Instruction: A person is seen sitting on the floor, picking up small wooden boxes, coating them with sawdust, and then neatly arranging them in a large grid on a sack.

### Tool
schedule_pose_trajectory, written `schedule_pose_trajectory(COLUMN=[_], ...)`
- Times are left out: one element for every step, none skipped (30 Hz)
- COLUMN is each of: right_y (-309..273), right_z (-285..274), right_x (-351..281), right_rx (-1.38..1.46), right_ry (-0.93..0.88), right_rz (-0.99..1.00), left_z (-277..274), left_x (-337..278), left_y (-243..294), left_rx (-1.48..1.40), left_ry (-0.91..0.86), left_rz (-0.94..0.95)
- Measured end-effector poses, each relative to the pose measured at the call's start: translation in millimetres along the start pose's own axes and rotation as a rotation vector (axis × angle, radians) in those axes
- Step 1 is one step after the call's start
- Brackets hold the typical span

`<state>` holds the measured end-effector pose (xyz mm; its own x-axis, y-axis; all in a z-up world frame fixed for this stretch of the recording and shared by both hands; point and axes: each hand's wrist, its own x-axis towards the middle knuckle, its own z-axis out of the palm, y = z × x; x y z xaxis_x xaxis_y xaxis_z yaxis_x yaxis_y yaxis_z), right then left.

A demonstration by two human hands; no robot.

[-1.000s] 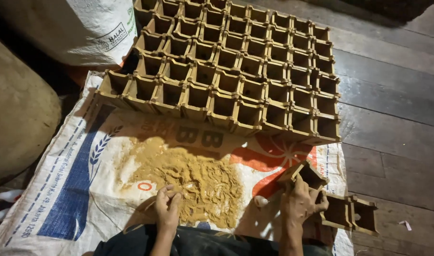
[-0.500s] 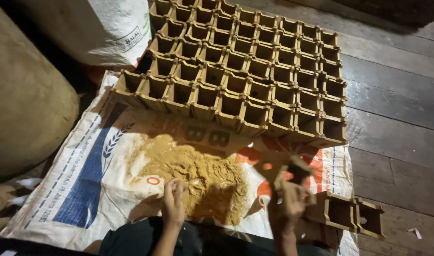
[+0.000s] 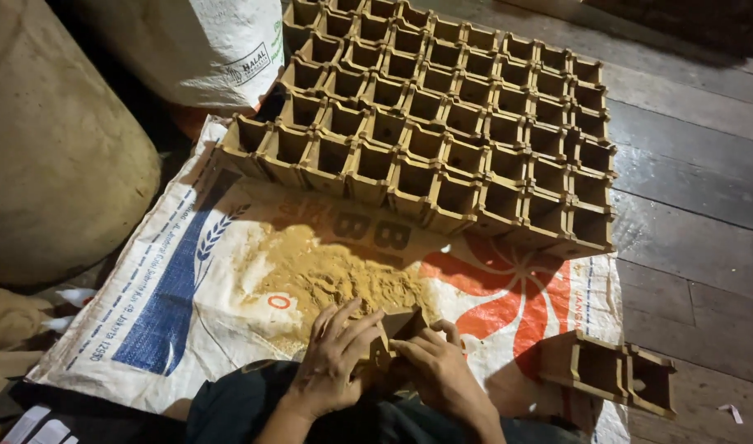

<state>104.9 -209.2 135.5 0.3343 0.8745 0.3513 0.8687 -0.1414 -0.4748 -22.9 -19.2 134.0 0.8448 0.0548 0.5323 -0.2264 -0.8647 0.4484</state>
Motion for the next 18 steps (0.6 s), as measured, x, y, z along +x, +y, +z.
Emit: schedule_pose_trajectory(right_y=[-4.0,-8.2,-11.3,-14.6,-18.0,-17.4,-16.5,-16.0,-15.9,-15.9,-15.1,-5.5,4.2,13.7,28.8,42.2,55.1,67.2], right_z=[-5.5,-10.8,-12.5,-14.0,-15.7,-13.0,-10.5,-8.6,-7.3,-6.5,-5.7,-3.0,-0.6,3.1,17.5,33.6,50.4,70.7], right_x=[3.2,5.6,6.7,8.0,9.5,8.8,8.3,6.1,8.4,8.6,8.8,6.7,4.4,3.9,-0.9,-6.9,-12.9,-22.9], right_rx=[0.053,0.107,0.105,0.096,0.086,0.085,0.128,0.169,0.166,0.161,0.154,0.151,0.162,0.177,0.178,0.135,0.092,0.097], right_ry=[-0.010,-0.022,-0.023,-0.064,-0.105,-0.106,-0.110,-0.112,-0.111,0.066,0.243,0.244,0.363,0.484,0.487,0.454,0.418,0.413], right_rz=[-0.032,-0.064,-0.062,-0.082,-0.103,-0.104,-0.097,-0.084,-0.078,-0.022,0.034,0.047,0.121,0.192,0.201,0.315,0.427,0.436], left_z=[-2.2,-3.9,-7.5,-11.5,-15.6,-11.1,-6.3,-0.7,2.8,7.9,13.6,14.9,16.4,15.8,27.4,37.6,47.4,47.3], left_x=[0.7,0.7,3.1,5.5,8.0,3.5,-0.7,-4.4,-9.8,-15.7,-21.3,-22.0,-22.4,-22.6,-38.2,-56.9,-76.3,-76.2], left_y=[-1.4,-2.3,-1.4,-0.4,0.6,-2.1,-5.0,-7.3,-11.4,-14.2,-17.2,-19.8,-22.4,-26.2,-46.5,-65.6,-85.0,-92.0], left_rx=[0.017,0.033,0.030,-0.002,-0.035,-0.035,-0.029,-0.028,-0.033,-0.076,-0.117,-0.127,-0.148,-0.161,-0.164,-0.165,-0.161,-0.159], left_ry=[-0.102,-0.205,-0.205,-0.217,-0.229,-0.227,-0.167,-0.111,-0.112,-0.082,-0.052,-0.060,0.072,0.203,0.194,0.248,0.299,0.290], left_rz=[0.018,0.035,0.035,0.053,0.071,0.071,0.075,0.083,0.086,0.026,-0.034,-0.032,-0.129,-0.227,-0.227,-0.512,-0.798,-0.805])
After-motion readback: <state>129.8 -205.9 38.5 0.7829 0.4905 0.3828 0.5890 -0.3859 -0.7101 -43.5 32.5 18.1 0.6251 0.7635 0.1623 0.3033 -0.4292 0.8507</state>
